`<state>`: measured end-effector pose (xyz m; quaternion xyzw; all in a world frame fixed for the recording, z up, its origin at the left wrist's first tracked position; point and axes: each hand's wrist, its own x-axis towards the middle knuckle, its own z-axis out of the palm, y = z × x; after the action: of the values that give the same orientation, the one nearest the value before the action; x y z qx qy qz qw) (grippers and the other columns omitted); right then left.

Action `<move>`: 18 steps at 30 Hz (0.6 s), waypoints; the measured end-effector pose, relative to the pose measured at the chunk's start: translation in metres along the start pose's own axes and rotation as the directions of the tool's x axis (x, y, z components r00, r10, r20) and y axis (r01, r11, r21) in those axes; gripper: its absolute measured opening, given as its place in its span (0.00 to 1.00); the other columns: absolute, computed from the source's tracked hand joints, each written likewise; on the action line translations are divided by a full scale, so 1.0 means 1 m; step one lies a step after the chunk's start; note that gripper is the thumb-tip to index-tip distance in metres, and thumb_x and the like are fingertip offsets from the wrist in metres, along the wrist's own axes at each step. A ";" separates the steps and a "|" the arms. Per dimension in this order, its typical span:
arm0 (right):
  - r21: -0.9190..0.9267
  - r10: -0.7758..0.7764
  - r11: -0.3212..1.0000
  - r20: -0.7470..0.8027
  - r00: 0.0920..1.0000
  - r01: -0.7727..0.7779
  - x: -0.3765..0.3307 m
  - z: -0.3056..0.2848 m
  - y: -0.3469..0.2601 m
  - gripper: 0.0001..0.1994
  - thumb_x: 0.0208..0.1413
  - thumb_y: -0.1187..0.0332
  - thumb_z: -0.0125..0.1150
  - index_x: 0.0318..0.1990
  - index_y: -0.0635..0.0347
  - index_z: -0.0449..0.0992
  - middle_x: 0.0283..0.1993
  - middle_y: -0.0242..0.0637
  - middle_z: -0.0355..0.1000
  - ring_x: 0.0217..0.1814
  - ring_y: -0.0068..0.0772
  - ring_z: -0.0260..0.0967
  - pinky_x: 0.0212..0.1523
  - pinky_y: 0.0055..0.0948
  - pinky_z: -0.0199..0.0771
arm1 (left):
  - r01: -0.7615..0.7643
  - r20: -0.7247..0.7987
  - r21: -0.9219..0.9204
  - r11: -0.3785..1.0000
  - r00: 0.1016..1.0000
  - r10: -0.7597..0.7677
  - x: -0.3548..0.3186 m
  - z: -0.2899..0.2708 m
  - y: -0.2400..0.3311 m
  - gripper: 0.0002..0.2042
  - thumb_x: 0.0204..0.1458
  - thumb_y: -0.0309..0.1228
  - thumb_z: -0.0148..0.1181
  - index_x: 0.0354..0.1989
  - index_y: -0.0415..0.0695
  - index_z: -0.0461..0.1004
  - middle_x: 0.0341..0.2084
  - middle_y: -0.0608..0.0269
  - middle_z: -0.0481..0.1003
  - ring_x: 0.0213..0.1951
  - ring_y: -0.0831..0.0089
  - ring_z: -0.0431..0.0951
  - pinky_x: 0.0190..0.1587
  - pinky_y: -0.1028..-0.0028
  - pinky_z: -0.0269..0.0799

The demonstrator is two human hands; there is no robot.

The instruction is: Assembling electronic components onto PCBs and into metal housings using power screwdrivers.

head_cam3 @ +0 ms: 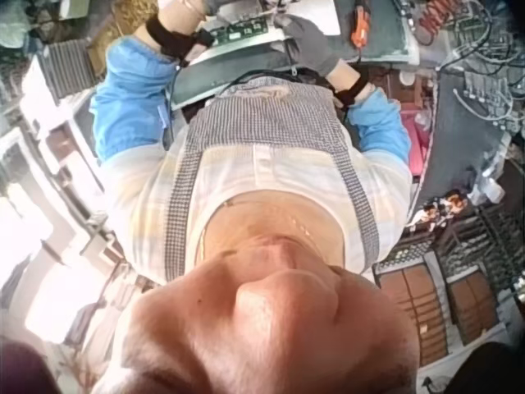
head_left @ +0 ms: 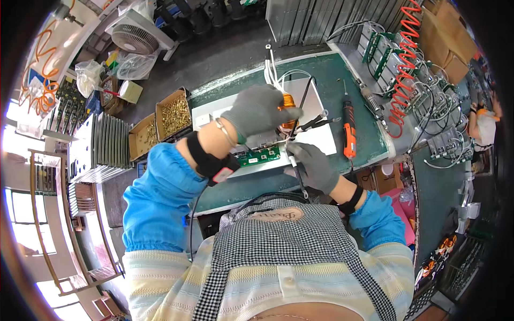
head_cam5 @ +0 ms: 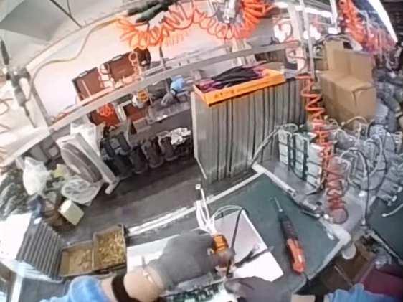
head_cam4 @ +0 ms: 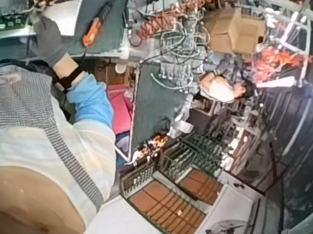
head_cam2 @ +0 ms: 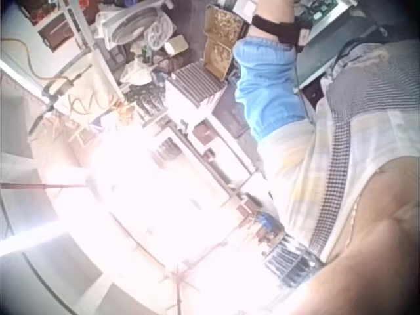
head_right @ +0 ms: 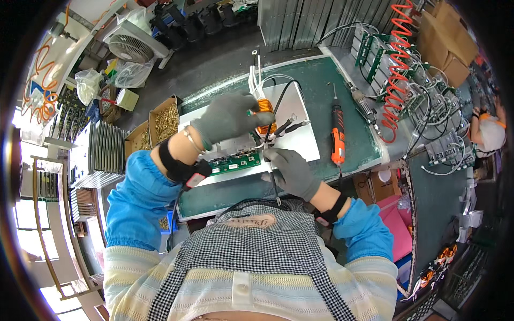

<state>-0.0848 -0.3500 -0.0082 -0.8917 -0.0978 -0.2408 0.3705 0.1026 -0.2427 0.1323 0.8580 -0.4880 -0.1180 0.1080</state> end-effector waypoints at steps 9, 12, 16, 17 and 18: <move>0.123 0.245 0.966 -0.174 0.954 -0.226 0.029 0.022 0.007 0.19 0.57 0.52 0.60 0.33 0.61 0.80 0.27 0.47 0.73 0.29 0.50 0.72 0.30 0.39 0.72 | -0.098 -0.074 -0.505 0.858 0.995 0.069 -0.003 0.012 0.000 0.11 0.51 0.35 0.60 0.35 0.39 0.79 0.32 0.61 0.76 0.35 0.71 0.76 0.41 0.69 0.72; 0.182 0.389 0.916 -0.186 0.902 -0.358 0.032 0.029 0.002 0.19 0.58 0.52 0.59 0.33 0.61 0.80 0.27 0.47 0.73 0.28 0.49 0.72 0.29 0.39 0.70 | 0.119 0.165 -0.868 0.482 0.985 0.055 -0.030 0.001 -0.021 0.17 0.58 0.36 0.56 0.47 0.33 0.74 0.32 0.65 0.75 0.32 0.81 0.73 0.37 0.79 0.69; 0.313 0.528 0.825 -0.133 0.839 -0.470 0.034 0.028 -0.006 0.20 0.58 0.52 0.59 0.30 0.62 0.80 0.24 0.46 0.72 0.27 0.47 0.72 0.28 0.38 0.69 | 0.265 0.266 -0.964 0.028 0.945 0.192 -0.046 0.003 -0.035 0.25 0.59 0.33 0.54 0.62 0.32 0.60 0.37 0.63 0.74 0.34 0.81 0.75 0.35 0.82 0.70; 0.285 0.539 0.822 -0.104 0.836 -0.494 0.034 0.025 -0.008 0.20 0.58 0.52 0.60 0.29 0.62 0.80 0.24 0.46 0.72 0.27 0.47 0.72 0.28 0.38 0.69 | 0.307 0.297 -0.951 -0.035 0.940 0.168 -0.046 0.005 -0.035 0.27 0.59 0.31 0.54 0.65 0.33 0.57 0.38 0.62 0.74 0.34 0.80 0.75 0.34 0.83 0.70; 0.267 0.535 0.827 -0.099 0.839 -0.495 0.034 0.023 -0.009 0.20 0.57 0.52 0.60 0.29 0.63 0.80 0.23 0.46 0.72 0.27 0.46 0.72 0.28 0.37 0.69 | 0.208 0.215 -0.976 0.060 0.962 0.170 -0.043 0.006 -0.035 0.29 0.59 0.30 0.55 0.66 0.33 0.54 0.39 0.62 0.74 0.35 0.80 0.76 0.34 0.83 0.71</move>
<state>-0.0503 -0.3277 0.0009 -0.8118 0.1517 -0.1935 0.5296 0.1074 -0.1889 0.1199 0.5296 -0.2714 -0.5384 0.5966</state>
